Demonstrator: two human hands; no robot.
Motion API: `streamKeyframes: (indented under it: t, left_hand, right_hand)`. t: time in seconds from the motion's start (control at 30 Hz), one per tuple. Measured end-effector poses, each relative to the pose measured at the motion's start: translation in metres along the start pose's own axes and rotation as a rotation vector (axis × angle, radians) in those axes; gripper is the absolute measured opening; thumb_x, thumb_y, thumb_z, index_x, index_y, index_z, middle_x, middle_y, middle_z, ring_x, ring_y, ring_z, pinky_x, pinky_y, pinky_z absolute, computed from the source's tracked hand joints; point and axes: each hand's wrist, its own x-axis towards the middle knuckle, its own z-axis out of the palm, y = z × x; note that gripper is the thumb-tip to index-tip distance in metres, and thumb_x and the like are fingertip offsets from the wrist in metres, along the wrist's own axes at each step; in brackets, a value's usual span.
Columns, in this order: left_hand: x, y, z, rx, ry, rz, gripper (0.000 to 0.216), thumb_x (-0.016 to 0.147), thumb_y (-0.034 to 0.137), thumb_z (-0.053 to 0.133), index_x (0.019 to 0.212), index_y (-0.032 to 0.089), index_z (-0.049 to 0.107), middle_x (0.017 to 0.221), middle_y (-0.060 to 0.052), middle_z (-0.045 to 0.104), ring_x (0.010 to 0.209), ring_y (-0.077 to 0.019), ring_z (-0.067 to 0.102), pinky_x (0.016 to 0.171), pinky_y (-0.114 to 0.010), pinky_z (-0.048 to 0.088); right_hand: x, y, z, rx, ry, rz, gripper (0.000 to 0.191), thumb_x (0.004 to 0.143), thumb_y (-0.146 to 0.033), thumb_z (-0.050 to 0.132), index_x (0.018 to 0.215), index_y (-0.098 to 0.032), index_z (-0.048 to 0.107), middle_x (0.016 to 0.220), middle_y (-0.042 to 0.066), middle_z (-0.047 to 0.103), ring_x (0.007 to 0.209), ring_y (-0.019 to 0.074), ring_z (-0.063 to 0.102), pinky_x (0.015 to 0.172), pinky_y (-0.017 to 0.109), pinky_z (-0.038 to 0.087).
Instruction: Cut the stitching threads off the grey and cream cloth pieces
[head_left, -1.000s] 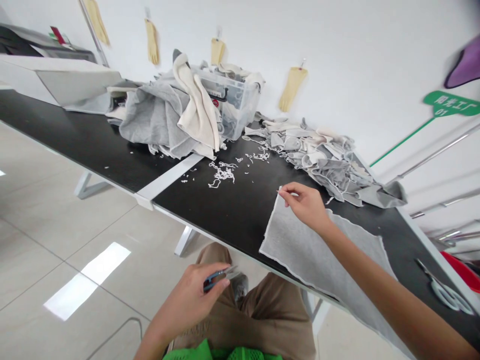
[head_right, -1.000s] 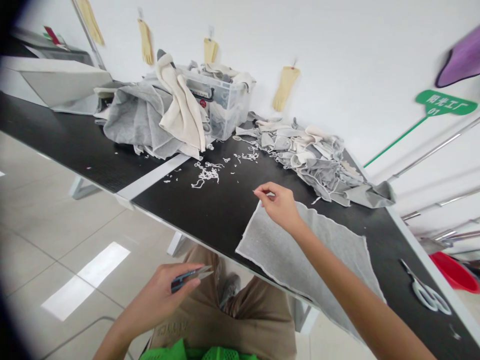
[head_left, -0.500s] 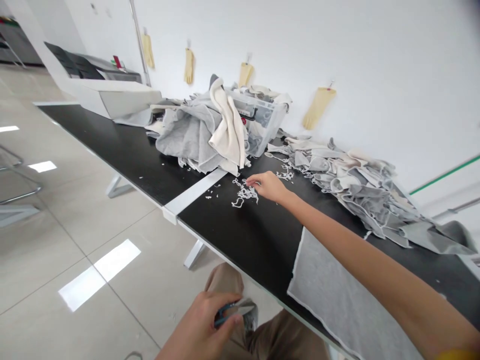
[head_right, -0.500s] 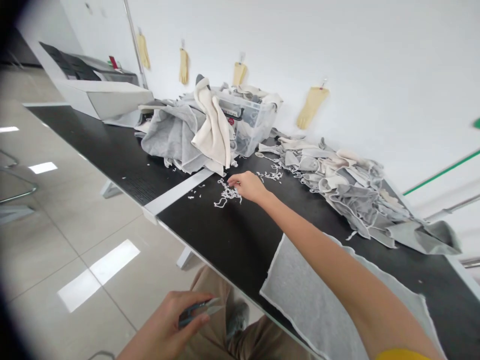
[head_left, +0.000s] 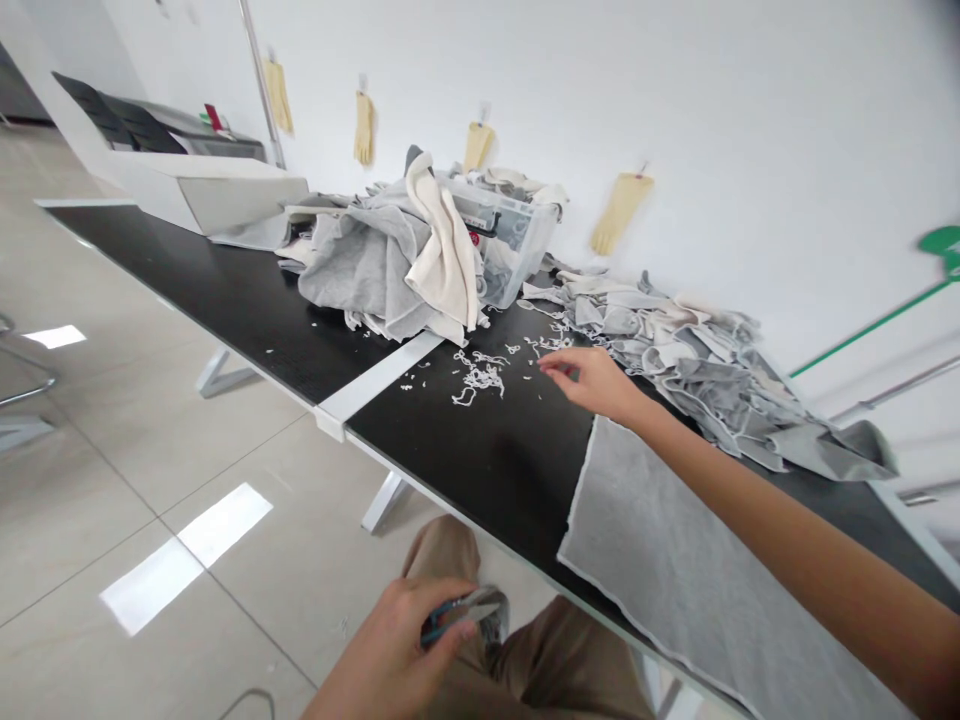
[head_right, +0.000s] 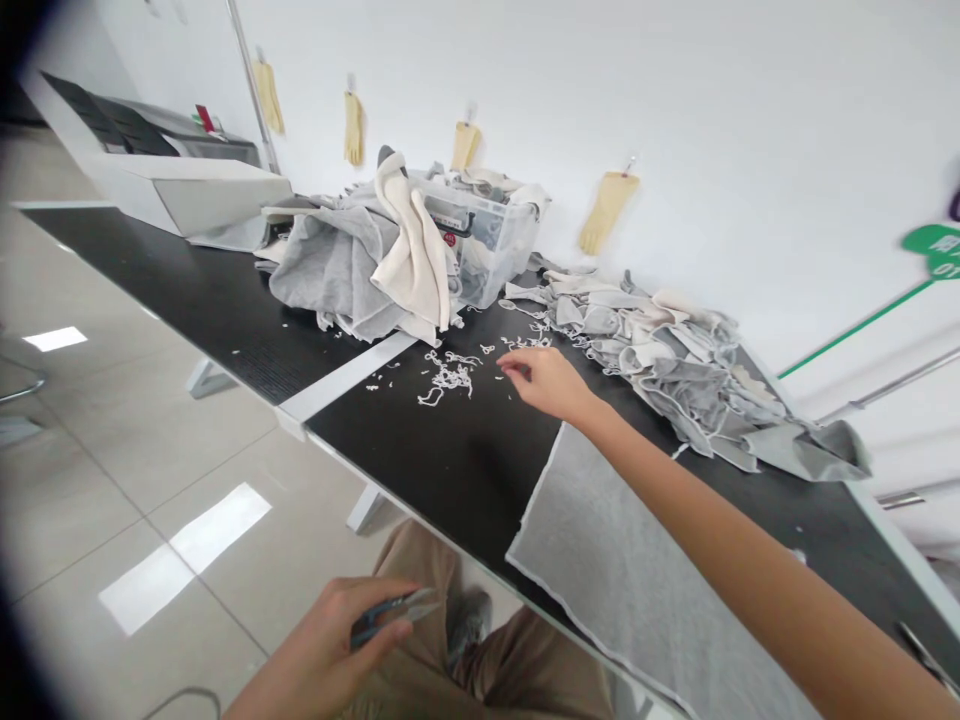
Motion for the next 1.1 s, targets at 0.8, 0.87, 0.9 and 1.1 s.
streamKeyframes:
  t: [0.8, 0.87, 0.9, 1.1]
  left_hand:
    - [0.004, 0.013, 0.031, 0.052, -0.104, -0.035, 0.036, 0.09, 0.046, 0.052, 0.121, 0.033, 0.067, 0.117, -0.003, 0.069, 0.112, -0.0265, 0.058, 0.099, -0.041, 0.045]
    - [0.004, 0.012, 0.03, 0.049, -0.1, -0.037, 0.036, 0.09, 0.045, 0.052, 0.121, 0.033, 0.066, 0.116, -0.003, 0.069, 0.112, -0.0264, 0.059, 0.099, -0.041, 0.046]
    - [0.004, 0.012, 0.03, 0.049, -0.097, -0.037, 0.036, 0.09, 0.045, 0.052, 0.121, 0.033, 0.066, 0.116, -0.003, 0.069, 0.112, -0.0265, 0.059, 0.099, -0.041, 0.046]
    - [0.003, 0.007, 0.029, 0.043, -0.081, -0.032, 0.036, 0.09, 0.045, 0.053, 0.121, 0.033, 0.067, 0.116, -0.003, 0.069, 0.111, -0.0267, 0.058, 0.099, -0.042, 0.045]
  right_hand:
    - [-0.24, -0.019, 0.032, 0.4, 0.014, 0.387, 0.021, 0.091, -0.035, 0.059, 0.083, -0.021, 0.074, 0.089, 0.006, 0.068, 0.083, 0.0181, 0.063, 0.074, 0.03, 0.049]
    - [-0.241, -0.022, 0.035, 0.369, 0.054, 0.375, 0.021, 0.092, -0.033, 0.057, 0.082, -0.02, 0.071, 0.089, 0.006, 0.068, 0.084, 0.0189, 0.063, 0.077, 0.031, 0.049]
    - [-0.242, -0.023, 0.036, 0.345, 0.069, 0.372, 0.02, 0.092, -0.032, 0.056, 0.083, -0.02, 0.069, 0.089, 0.007, 0.068, 0.085, 0.0193, 0.063, 0.078, 0.032, 0.049]
    - [-0.243, -0.021, 0.03, 0.29, 0.1, 0.452, 0.023, 0.094, -0.035, 0.051, 0.082, -0.02, 0.064, 0.084, 0.005, 0.066, 0.077, 0.0183, 0.062, 0.071, 0.029, 0.05]
